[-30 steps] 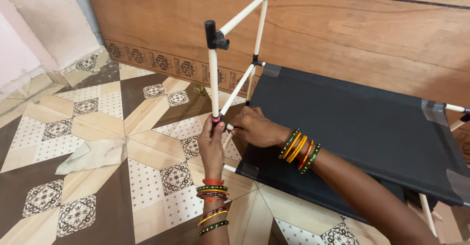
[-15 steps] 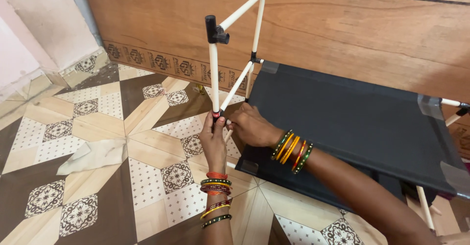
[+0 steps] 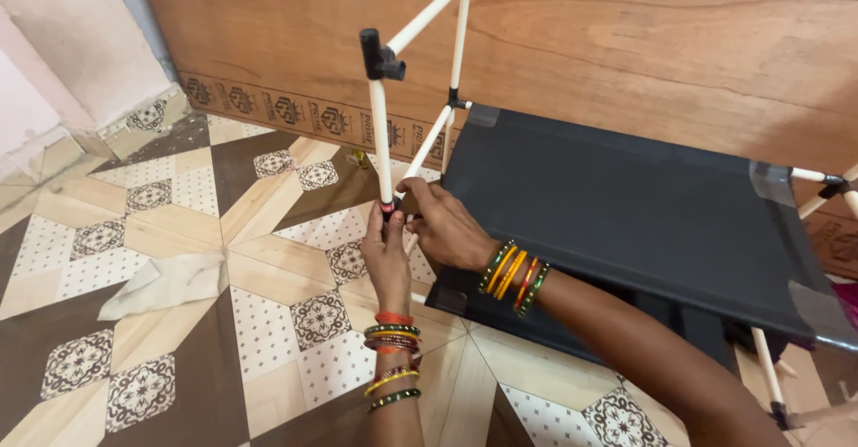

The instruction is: The person assembles a three-tier fabric shoe rack by attaching black fabric shelves to a white PVC pipe frame. They thread the fabric through the frame, secure it with black plastic clips, and adjust the structure for stability.

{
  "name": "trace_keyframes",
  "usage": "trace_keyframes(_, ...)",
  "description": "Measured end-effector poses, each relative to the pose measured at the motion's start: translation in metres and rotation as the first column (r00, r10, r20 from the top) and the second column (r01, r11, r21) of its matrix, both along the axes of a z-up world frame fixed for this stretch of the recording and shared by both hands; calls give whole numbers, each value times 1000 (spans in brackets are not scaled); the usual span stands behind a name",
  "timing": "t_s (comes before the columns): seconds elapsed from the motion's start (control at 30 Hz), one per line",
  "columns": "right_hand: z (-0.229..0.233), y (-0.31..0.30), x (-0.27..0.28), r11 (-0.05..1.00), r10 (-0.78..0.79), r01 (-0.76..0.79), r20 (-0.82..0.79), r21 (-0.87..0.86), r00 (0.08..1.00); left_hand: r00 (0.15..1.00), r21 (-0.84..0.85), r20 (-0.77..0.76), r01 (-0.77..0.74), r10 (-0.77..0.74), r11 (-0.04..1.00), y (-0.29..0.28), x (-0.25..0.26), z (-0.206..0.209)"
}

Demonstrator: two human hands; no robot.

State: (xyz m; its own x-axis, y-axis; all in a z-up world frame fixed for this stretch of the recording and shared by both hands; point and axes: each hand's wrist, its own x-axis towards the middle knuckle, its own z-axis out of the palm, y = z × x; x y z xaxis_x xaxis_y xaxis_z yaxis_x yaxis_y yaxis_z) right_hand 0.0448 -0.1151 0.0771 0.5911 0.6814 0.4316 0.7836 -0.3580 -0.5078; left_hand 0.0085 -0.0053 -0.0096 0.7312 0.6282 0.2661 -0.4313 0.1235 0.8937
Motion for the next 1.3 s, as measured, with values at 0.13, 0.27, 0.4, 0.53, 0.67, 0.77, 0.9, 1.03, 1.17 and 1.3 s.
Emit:
trace_keyframes(0.13,11,-7,-3,993,26,-19,51,-117,998,994,-24,-3,107,-107,994,8,-7,-1)
trace_keyframes(0.27,23,-31,-16,942,-1,91,267,-323,964,989,38,-71,132,-129,991,30,-14,-17)
trace_keyframes(0.4,30,-72,-35,940,-24,177,461,-292,887,986,114,-160,71,-52,991,38,-19,-53)
trace_keyframes(0.53,24,-107,-48,887,-104,295,469,-354,877,988,4,-115,105,-103,995,25,-14,-78)
trace_keyframes(0.67,12,-132,-52,866,-57,354,635,-352,771,998,126,70,-10,1,992,15,-12,-64)
trace_keyframes(0.77,8,-145,-50,850,20,375,733,-371,680,978,179,208,-4,-34,984,8,-13,-37)
trace_keyframes(0.9,3,-154,-48,848,75,376,787,-373,612,997,148,76,-19,8,989,-4,-14,-7)
trace_keyframes(1.03,1,-159,-48,837,77,378,771,-394,632,996,183,-11,-82,86,980,-8,-12,6)
trace_keyframes(1.17,-2,-166,-54,755,68,485,787,-442,613,987,106,111,-131,119,986,-8,-8,5)
trace_keyframes(1.3,-1,-195,-70,714,29,563,821,-417,571,987,60,122,-113,105,992,-6,-3,0)
